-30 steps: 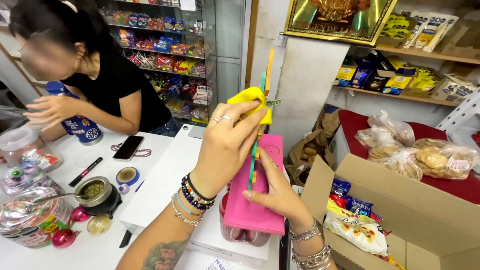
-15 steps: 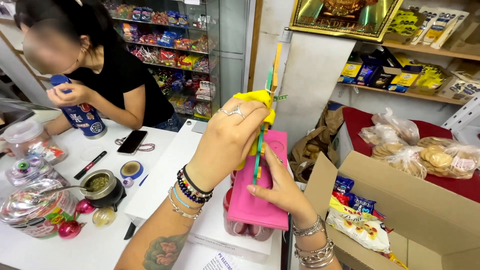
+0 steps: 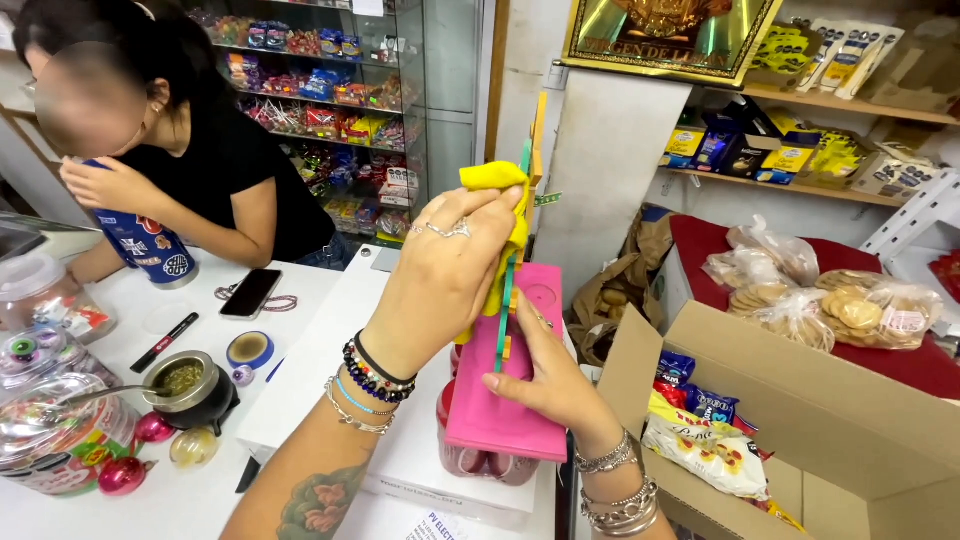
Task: Cleaning a pink and green decorative stand and a gold ornament using a yellow cloth on a shop counter.
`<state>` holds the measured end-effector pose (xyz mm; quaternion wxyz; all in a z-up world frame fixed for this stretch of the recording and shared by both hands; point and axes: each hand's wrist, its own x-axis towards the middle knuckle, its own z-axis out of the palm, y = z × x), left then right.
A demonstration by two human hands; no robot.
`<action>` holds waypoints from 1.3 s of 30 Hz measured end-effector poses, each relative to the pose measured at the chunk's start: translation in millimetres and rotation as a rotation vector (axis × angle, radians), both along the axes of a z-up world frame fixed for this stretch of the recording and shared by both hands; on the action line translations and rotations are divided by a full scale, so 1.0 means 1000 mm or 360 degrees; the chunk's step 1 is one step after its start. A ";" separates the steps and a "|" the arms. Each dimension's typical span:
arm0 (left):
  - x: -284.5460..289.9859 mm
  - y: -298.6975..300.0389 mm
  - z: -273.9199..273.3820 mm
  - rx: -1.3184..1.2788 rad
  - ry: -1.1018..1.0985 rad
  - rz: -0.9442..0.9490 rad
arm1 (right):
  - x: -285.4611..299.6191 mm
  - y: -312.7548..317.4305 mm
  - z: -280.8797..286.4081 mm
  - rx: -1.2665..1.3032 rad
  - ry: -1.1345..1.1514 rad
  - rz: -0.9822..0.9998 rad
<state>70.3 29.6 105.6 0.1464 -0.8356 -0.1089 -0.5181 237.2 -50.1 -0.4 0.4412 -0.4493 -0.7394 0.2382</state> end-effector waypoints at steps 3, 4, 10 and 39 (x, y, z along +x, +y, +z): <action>-0.001 -0.003 0.000 0.0129 0.0103 0.0074 | 0.006 0.004 -0.012 0.0014 -0.0053 -0.0030; -0.002 -0.003 0.002 0.0124 0.0108 0.0077 | 0.003 0.003 -0.009 0.0009 -0.0048 -0.0027; -0.020 -0.026 0.037 0.0208 0.0463 -0.0022 | 0.001 0.000 -0.001 -0.0043 -0.0191 -0.0092; -0.083 -0.134 -0.043 -0.1378 -0.0467 -0.0673 | -0.083 -0.135 0.033 0.0215 0.0083 -0.0427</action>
